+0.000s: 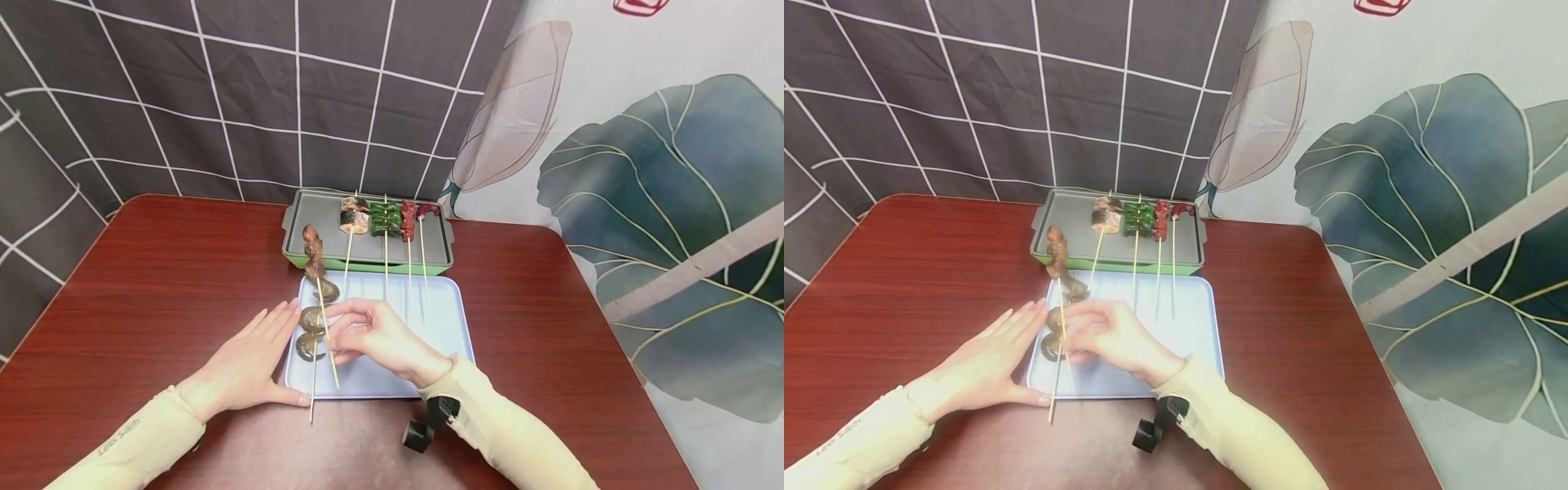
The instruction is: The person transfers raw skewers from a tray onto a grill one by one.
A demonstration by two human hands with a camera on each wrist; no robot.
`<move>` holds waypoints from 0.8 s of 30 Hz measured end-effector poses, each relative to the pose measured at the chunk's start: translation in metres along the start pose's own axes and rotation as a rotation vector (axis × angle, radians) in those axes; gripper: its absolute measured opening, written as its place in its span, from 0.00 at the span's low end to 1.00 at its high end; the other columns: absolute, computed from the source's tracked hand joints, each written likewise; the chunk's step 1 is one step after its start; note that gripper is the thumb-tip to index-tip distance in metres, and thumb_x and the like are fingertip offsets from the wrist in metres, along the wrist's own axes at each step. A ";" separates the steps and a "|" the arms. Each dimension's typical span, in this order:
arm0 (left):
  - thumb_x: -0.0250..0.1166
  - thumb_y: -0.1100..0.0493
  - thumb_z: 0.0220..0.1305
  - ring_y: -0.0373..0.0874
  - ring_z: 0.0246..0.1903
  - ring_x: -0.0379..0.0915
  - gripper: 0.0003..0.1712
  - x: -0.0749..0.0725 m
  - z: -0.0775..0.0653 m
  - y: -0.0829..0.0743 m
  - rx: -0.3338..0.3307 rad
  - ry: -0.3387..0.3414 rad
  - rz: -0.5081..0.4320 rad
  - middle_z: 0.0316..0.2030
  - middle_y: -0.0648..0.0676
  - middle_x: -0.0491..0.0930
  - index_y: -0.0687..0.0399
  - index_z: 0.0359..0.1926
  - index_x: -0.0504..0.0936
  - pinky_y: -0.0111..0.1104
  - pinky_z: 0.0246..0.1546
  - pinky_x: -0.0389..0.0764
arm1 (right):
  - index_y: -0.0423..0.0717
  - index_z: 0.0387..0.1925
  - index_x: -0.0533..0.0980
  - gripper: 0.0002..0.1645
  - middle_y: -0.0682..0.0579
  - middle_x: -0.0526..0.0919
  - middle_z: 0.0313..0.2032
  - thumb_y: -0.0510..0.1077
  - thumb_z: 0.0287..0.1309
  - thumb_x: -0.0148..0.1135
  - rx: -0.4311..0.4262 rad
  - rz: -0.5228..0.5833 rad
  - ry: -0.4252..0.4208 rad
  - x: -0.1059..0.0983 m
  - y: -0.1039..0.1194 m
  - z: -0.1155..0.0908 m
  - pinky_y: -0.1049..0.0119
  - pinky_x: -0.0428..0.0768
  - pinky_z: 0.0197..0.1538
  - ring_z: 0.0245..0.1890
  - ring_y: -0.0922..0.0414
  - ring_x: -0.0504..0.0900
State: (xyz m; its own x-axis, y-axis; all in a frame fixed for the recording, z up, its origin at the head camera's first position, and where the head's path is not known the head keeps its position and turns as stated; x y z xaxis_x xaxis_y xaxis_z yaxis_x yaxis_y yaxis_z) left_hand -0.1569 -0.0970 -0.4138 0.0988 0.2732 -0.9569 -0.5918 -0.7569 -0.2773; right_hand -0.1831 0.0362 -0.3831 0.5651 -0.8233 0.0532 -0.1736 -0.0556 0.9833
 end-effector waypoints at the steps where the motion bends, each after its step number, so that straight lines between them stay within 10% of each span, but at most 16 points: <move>1: 0.61 0.14 0.46 0.63 0.74 0.51 0.78 0.000 0.000 0.000 -0.001 0.003 0.001 0.73 0.71 0.58 0.77 0.73 0.58 0.52 0.74 0.54 | 0.25 0.61 0.72 0.27 0.45 0.85 0.33 0.25 0.58 0.60 -0.006 -0.001 -0.007 -0.001 0.003 0.003 0.53 0.88 0.42 0.31 0.55 0.86; 13: 0.59 0.13 0.45 0.62 0.75 0.49 0.79 0.002 0.000 0.001 -0.009 0.023 0.005 0.74 0.70 0.56 0.76 0.74 0.57 0.52 0.74 0.52 | 0.25 0.61 0.72 0.26 0.27 0.83 0.45 0.24 0.60 0.61 0.003 0.014 -0.131 -0.031 0.030 0.056 0.58 0.87 0.46 0.31 0.56 0.87; 24: 0.58 0.11 0.43 0.61 0.75 0.48 0.80 0.004 0.002 0.003 -0.030 0.047 -0.006 0.75 0.69 0.56 0.75 0.75 0.56 0.51 0.75 0.50 | 0.24 0.62 0.72 0.26 0.32 0.86 0.42 0.25 0.62 0.62 0.106 0.101 -0.224 -0.053 0.027 0.097 0.65 0.87 0.45 0.30 0.57 0.87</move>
State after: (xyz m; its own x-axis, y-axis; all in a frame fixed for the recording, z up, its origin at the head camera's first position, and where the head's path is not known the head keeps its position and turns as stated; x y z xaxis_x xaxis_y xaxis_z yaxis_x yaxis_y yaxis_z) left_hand -0.1595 -0.0969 -0.4185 0.1406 0.2500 -0.9580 -0.5673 -0.7727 -0.2849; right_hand -0.2958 0.0235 -0.3764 0.3502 -0.9315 0.0983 -0.3097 -0.0161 0.9507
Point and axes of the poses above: each hand's wrist, its own z-axis towards the middle knuckle, its own x-axis out of the palm, y = z × x, the point moved 10 cm from there along z, towards the middle knuckle
